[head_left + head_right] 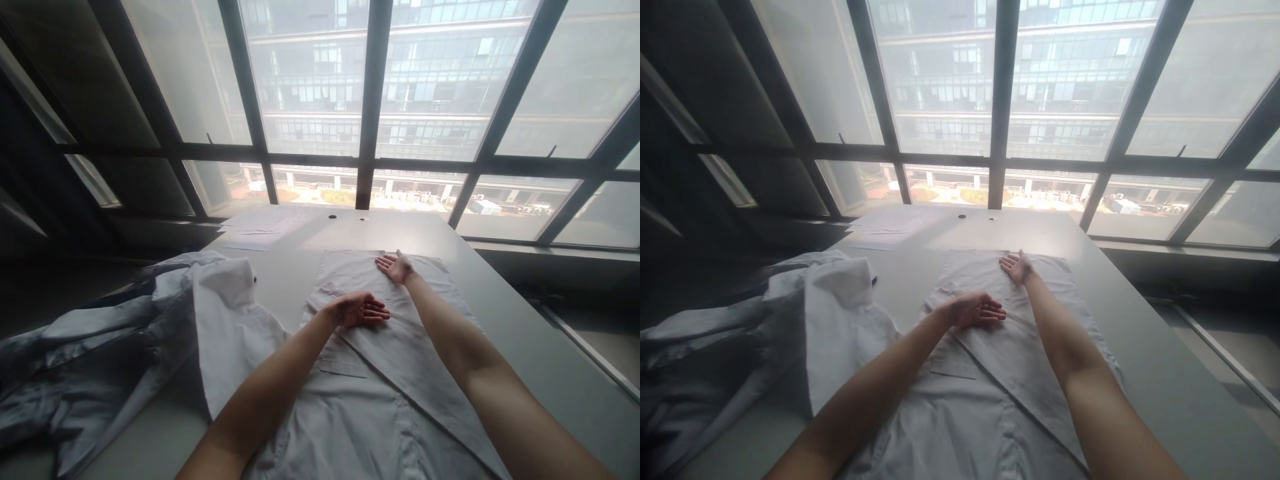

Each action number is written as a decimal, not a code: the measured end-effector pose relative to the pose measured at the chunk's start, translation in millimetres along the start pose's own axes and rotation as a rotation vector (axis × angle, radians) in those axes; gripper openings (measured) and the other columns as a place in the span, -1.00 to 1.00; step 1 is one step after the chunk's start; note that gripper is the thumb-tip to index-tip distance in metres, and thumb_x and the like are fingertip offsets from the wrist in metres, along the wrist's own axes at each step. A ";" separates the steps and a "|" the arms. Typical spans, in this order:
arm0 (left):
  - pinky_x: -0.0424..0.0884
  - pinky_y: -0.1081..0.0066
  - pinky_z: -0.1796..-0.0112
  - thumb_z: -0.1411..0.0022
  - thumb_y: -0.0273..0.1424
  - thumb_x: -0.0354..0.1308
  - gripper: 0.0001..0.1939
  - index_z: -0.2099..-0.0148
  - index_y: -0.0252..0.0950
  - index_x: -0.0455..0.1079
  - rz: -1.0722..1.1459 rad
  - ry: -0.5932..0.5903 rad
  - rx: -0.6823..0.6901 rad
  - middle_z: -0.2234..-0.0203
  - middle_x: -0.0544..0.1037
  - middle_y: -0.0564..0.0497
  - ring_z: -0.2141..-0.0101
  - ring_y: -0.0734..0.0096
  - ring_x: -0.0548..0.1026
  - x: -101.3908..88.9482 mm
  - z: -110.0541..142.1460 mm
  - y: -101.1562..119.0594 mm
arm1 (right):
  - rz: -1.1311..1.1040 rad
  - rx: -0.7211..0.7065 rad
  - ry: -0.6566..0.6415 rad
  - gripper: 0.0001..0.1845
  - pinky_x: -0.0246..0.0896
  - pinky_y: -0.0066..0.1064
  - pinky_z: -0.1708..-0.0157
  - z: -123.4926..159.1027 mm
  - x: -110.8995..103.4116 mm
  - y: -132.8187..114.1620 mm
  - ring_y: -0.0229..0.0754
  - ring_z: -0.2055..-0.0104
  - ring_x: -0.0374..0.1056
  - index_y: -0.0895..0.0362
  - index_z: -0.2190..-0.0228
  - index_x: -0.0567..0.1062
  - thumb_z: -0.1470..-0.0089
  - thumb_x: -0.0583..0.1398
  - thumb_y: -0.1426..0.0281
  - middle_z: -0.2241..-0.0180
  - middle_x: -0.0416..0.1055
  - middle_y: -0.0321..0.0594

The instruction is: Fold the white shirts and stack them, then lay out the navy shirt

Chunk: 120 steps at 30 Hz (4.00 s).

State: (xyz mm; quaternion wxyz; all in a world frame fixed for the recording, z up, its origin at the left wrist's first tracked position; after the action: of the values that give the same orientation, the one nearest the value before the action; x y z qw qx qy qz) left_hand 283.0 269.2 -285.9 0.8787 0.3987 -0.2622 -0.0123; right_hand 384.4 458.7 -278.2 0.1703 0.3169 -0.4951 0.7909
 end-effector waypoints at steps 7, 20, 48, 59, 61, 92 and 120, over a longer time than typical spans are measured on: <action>0.60 0.39 0.15 -0.23 -0.54 0.10 -0.73 0.03 -0.50 0.46 0.006 0.009 -0.004 0.10 0.63 -0.34 0.15 0.18 0.67 0.8 2.5 -1.8 | -0.101 -0.215 0.084 -0.35 0.47 -0.18 0.02 -2.4 -20.8 -26.4 -0.17 0.00 0.46 -0.03 -0.20 0.30 -0.37 -0.27 -0.04 -0.06 0.45 -0.07; 0.59 0.18 0.10 -0.49 -0.39 -0.06 -0.60 -0.28 -0.45 0.24 0.269 0.224 0.292 -0.12 0.46 -0.44 -0.01 0.01 0.59 -100.9 -0.5 104.1 | 0.178 0.184 -0.346 -0.15 0.33 0.09 -0.15 94.0 -43.1 -23.3 0.12 -0.19 0.39 0.28 -0.24 0.28 -0.33 -0.17 -0.14 -0.18 0.37 0.26; 0.58 0.31 0.18 -0.47 -0.47 -0.07 -0.60 -0.30 -0.35 0.13 0.212 0.499 0.495 -0.06 0.47 -0.35 0.14 0.25 0.62 -154.2 -5.4 134.4 | -0.010 -0.389 0.428 -0.54 0.44 -0.12 -0.03 66.3 -162.6 -139.6 -0.22 -0.15 0.37 -0.01 -0.11 0.33 -0.36 -0.19 0.25 -0.26 0.24 -0.07; 0.45 0.32 0.14 -0.25 -0.50 0.21 -0.87 0.14 -0.32 0.51 -0.369 0.650 0.610 0.25 0.63 -0.14 0.23 0.19 0.60 -102.2 134.0 178.0 | 0.272 -0.340 0.020 -0.71 0.46 -0.10 0.00 109.7 -35.4 -122.6 -0.02 -0.01 0.49 0.09 0.09 0.54 -0.34 0.05 0.30 -0.07 0.51 -0.01; 0.42 0.37 0.18 -0.21 -0.49 0.21 -0.87 0.18 -0.31 0.54 -0.539 0.731 0.651 0.30 0.63 -0.09 0.29 0.24 0.58 -101.4 186.8 176.4 | 0.337 -0.289 -0.056 -0.74 0.47 -0.09 0.02 123.7 -6.9 -106.0 0.00 0.03 0.52 0.12 0.08 0.55 -0.33 0.10 0.38 -0.05 0.53 0.02; 0.48 0.13 -0.08 -0.25 -0.57 0.05 -0.34 -0.38 -0.17 0.24 -1.054 1.190 1.090 -0.28 0.36 -0.04 -0.22 -0.09 0.35 -28.6 357.8 115.0 | 0.505 -0.171 -0.556 -0.78 0.48 -0.31 0.15 196.8 202.6 69.2 -0.11 0.13 0.51 0.10 0.09 0.61 -0.23 0.25 0.41 0.05 0.58 -0.09; 0.45 0.34 0.02 -0.28 -0.71 -0.03 -0.60 0.01 -0.27 0.50 -1.448 0.547 1.006 0.09 0.61 -0.07 0.06 0.28 0.56 12.6 259.6 -4.4 | 1.825 -0.958 -0.141 -0.57 0.30 -0.01 -0.12 306.5 22.7 24.3 0.13 -0.16 0.31 0.01 -0.03 0.56 -0.12 0.25 0.23 -0.11 0.42 -0.01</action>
State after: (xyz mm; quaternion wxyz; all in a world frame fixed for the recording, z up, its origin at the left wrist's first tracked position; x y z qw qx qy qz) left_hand 172.5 83.1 -142.0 0.4112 0.7893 0.2936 -0.3489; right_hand 455.4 173.7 -184.6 -0.4156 -0.2346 -0.8189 0.3188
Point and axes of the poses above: each hand's wrist, its own z-axis away from the middle knuckle, its own x-axis out of the palm, y = z × x, the point moved 9 cm from there along -z, towards the middle knuckle
